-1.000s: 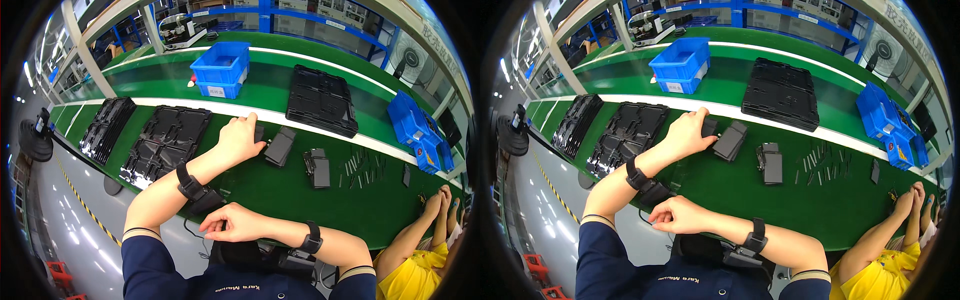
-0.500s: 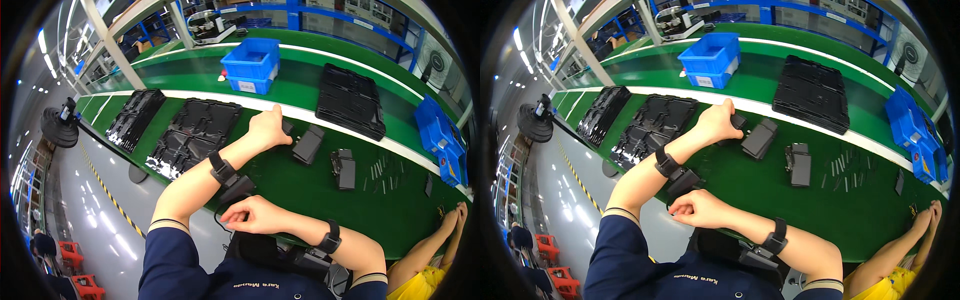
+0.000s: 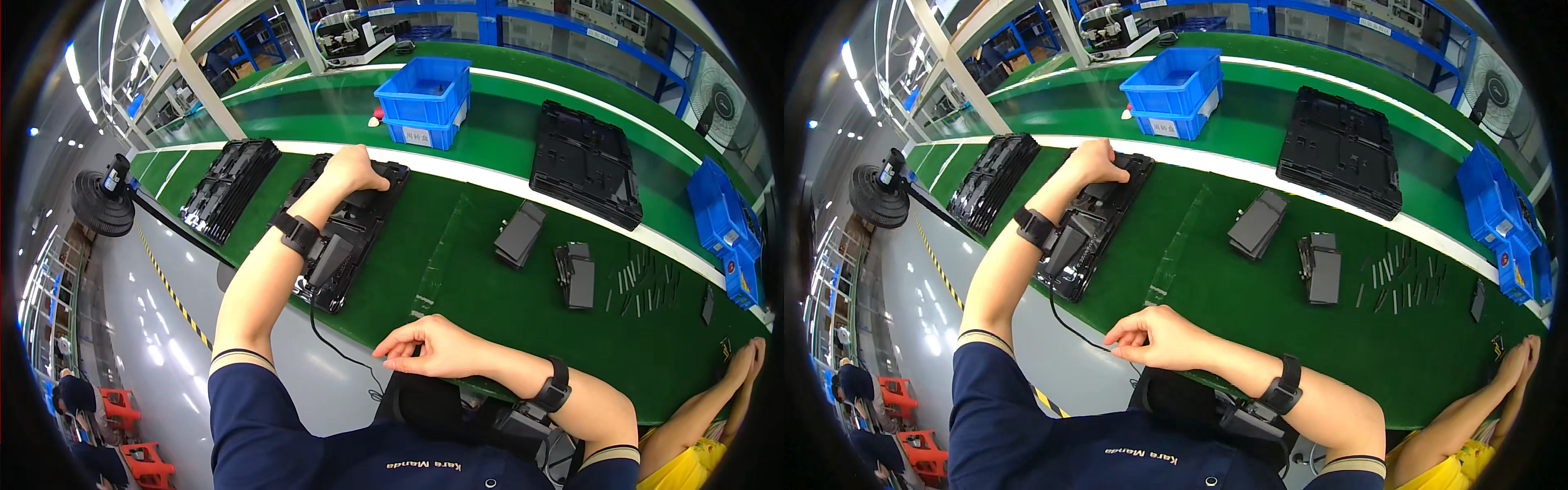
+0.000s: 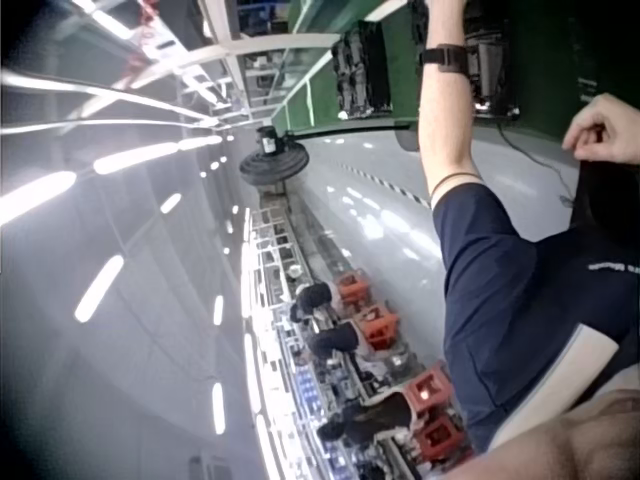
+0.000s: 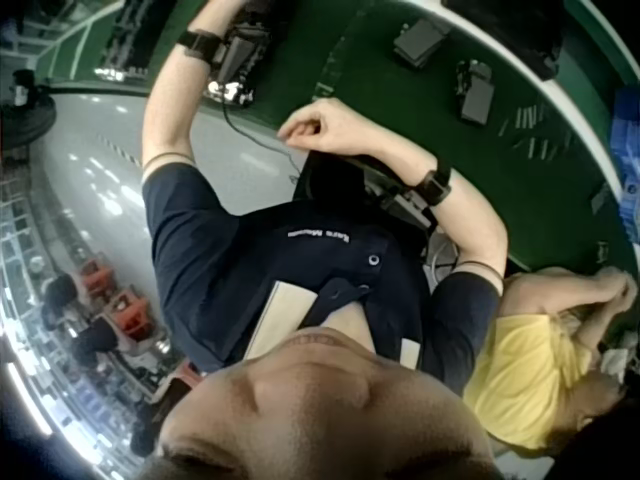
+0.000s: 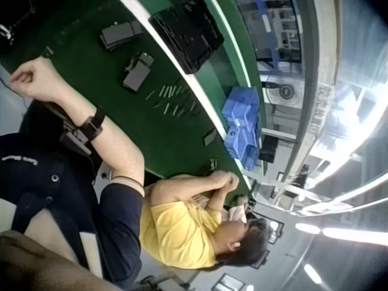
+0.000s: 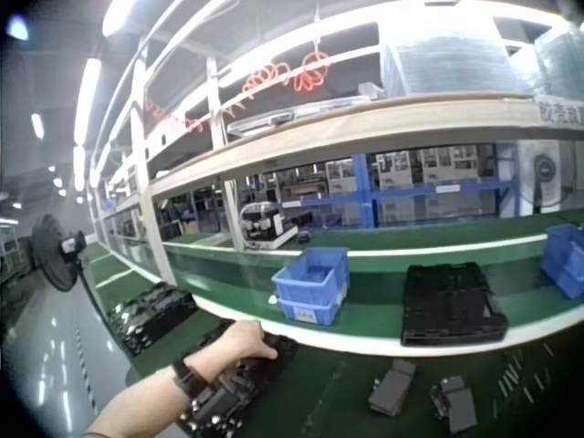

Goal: The user is assembling small black electronic components and placing them into a black plastic casing on an assembly line.

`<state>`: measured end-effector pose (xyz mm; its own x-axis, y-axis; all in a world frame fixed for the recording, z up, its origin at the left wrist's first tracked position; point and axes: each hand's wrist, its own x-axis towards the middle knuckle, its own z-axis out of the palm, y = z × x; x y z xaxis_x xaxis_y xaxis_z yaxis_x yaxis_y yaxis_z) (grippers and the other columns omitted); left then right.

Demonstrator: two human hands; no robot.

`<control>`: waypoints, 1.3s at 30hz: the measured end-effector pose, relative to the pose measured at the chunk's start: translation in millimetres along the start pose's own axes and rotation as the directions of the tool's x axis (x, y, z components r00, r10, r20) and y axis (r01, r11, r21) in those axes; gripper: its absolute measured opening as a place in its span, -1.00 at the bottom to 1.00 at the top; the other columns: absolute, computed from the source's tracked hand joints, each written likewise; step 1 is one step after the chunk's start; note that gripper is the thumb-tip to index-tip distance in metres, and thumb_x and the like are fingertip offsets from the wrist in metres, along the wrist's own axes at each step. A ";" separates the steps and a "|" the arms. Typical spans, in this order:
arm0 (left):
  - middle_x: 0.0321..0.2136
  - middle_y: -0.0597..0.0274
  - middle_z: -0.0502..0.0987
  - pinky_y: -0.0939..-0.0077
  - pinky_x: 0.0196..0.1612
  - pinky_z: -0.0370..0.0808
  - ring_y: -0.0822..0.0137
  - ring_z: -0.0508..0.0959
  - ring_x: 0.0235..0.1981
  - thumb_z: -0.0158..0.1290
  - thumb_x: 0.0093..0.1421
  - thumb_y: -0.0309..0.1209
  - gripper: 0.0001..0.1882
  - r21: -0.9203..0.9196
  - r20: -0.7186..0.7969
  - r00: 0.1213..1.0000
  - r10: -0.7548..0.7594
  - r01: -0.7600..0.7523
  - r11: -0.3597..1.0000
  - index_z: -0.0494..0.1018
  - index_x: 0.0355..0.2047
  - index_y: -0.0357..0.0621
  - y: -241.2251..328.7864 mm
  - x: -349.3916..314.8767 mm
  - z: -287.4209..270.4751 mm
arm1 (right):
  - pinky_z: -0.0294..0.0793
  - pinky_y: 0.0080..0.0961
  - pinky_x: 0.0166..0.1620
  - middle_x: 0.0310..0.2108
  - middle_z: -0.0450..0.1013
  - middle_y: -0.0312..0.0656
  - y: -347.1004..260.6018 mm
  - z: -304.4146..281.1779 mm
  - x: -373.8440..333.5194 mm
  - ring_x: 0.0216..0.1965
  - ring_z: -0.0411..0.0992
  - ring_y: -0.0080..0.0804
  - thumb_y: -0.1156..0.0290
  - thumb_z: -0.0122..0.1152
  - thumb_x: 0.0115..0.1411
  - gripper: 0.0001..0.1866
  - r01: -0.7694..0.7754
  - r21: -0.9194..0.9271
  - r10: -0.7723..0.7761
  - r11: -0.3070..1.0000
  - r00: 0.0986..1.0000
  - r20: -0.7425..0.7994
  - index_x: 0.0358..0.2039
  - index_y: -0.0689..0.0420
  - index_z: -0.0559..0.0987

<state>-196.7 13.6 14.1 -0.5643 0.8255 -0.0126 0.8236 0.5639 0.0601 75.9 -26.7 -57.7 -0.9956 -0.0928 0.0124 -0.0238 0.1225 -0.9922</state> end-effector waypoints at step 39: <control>-0.29 -0.07 0.50 0.30 -0.09 0.43 0.04 0.50 -0.18 0.31 -0.37 -0.13 -0.27 0.082 -0.020 0.999 -0.049 0.051 0.995 0.31 -0.19 -0.23 -94.3 27.6 3.2 | 0.44 -0.65 -0.31 -0.46 0.52 -0.24 -7.2 -2.5 -0.4 -0.43 0.45 -0.63 0.43 0.18 0.04 -0.77 -0.022 0.016 0.022 1.000 1.000 -0.006 -0.25 0.19 0.57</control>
<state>-289.8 -16.7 4.9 -0.6050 0.7962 0.0042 0.7959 0.6050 -0.0222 76.2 -25.1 -50.3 -0.9964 -0.0844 -0.0083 -0.0008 0.1082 -0.9941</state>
